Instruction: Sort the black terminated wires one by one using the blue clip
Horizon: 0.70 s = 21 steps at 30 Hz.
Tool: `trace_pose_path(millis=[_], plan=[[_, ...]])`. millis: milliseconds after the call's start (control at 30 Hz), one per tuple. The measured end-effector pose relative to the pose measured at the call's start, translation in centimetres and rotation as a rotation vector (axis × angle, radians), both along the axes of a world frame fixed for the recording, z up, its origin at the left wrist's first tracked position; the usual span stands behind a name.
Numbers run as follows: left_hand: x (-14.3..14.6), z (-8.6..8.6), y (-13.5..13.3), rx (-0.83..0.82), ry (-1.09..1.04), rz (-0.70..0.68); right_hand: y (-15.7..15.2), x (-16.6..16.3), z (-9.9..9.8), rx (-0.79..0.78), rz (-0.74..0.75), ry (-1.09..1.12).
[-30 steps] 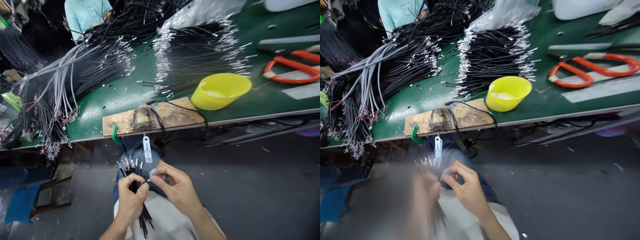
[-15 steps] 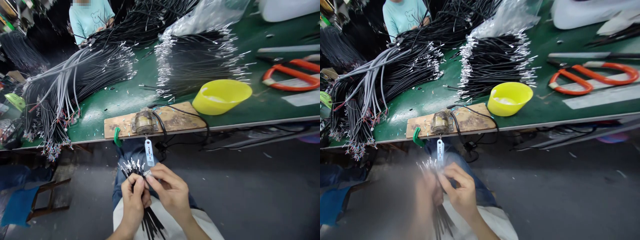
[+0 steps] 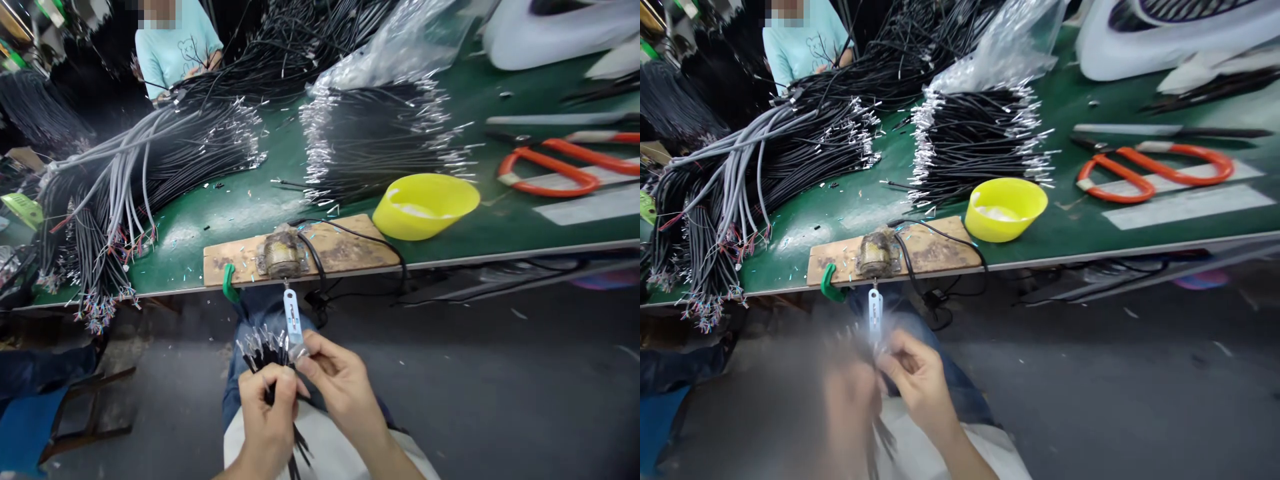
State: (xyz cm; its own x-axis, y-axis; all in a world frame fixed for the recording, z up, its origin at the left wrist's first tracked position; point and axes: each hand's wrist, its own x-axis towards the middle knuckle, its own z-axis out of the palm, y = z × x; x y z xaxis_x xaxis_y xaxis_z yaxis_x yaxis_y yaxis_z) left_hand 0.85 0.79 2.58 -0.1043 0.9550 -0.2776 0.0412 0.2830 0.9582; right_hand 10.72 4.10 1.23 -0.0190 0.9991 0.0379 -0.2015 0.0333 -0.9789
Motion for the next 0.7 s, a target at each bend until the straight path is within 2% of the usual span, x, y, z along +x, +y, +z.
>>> trace_pose_path(millis=[133, 200, 267, 367, 433, 500, 567, 700], plan=[[0.1, 0.3, 0.3, 0.063, 0.075, 0.011, -0.3, -0.5, 0.1, 0.302, -0.306, -0.294], [-0.2, -0.1, 0.7, 0.062, 0.082, -0.009, -0.1, -0.2, 0.1, 0.376, -0.301, -0.323], [-0.8, -0.6, 1.0, 0.059, 0.080, -0.039, 0.4, 0.3, 0.0, 0.258, -0.086, -0.155], [-1.7, -0.9, 1.5, 0.104, 0.095, -0.091, 1.1, 1.1, -0.4, -0.099, 0.328, 0.242], [-2.1, -0.8, 1.6, 0.148, 0.114, -0.113, 1.5, 1.4, -0.7, -0.292, 0.471, 0.399], [-2.2, -0.4, 1.6, 0.177, 0.135, -0.119, 2.0, 1.6, -0.7, -0.388, 0.507, 0.415], [-2.1, 0.2, 1.5, 0.213, 0.184, -0.093, 2.8, 1.8, -0.4, -0.410, 0.465, 0.365], [-1.7, 1.2, 1.0, 0.327, 0.260, 0.001, 4.7, 1.7, 0.8, -0.343, 0.192, 0.291]])
